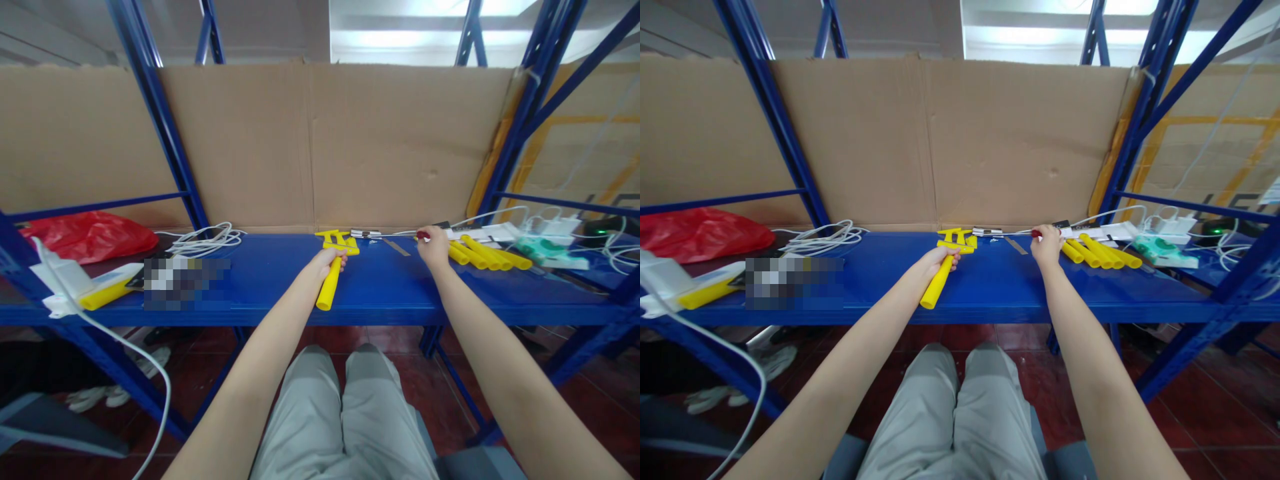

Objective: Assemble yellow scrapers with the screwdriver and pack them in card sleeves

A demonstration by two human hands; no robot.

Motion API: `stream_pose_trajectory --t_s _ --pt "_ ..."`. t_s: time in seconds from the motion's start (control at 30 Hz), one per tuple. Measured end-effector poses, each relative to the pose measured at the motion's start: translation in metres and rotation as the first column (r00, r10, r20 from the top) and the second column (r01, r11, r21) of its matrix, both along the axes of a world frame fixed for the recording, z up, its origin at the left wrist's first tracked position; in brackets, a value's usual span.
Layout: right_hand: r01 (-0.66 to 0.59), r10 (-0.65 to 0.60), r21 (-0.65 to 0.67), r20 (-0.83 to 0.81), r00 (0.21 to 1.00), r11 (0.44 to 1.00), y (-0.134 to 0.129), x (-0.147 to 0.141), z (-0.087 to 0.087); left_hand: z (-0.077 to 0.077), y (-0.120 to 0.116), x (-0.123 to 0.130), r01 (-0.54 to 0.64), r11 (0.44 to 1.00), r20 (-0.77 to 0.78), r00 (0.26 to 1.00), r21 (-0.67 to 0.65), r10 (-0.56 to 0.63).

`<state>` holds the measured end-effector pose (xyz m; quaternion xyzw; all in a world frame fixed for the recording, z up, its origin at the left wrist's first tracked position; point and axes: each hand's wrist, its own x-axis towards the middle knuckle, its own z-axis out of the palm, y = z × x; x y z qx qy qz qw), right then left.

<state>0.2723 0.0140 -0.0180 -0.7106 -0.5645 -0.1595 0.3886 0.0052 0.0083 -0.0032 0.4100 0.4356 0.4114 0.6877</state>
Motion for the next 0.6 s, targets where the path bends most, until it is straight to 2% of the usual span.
stream_pose_trajectory --t_s 0.17,0.47,0.6 --pt "-0.138 0.131 0.084 0.093 0.987 0.987 -0.004 -0.005 0.005 0.001 -0.002 0.001 -0.019 1.0 -0.054 0.998 0.008 0.019" --pt "-0.095 0.087 0.054 0.135 0.987 0.994 -0.007 -0.008 0.002 0.002 -0.004 0.003 -0.039 0.999 -0.075 0.996 0.003 0.039" --pt "-0.089 0.08 0.061 0.135 0.988 0.994 -0.009 -0.011 0.002 0.0 -0.001 0.003 -0.006 1.0 -0.089 0.996 0.005 0.006"
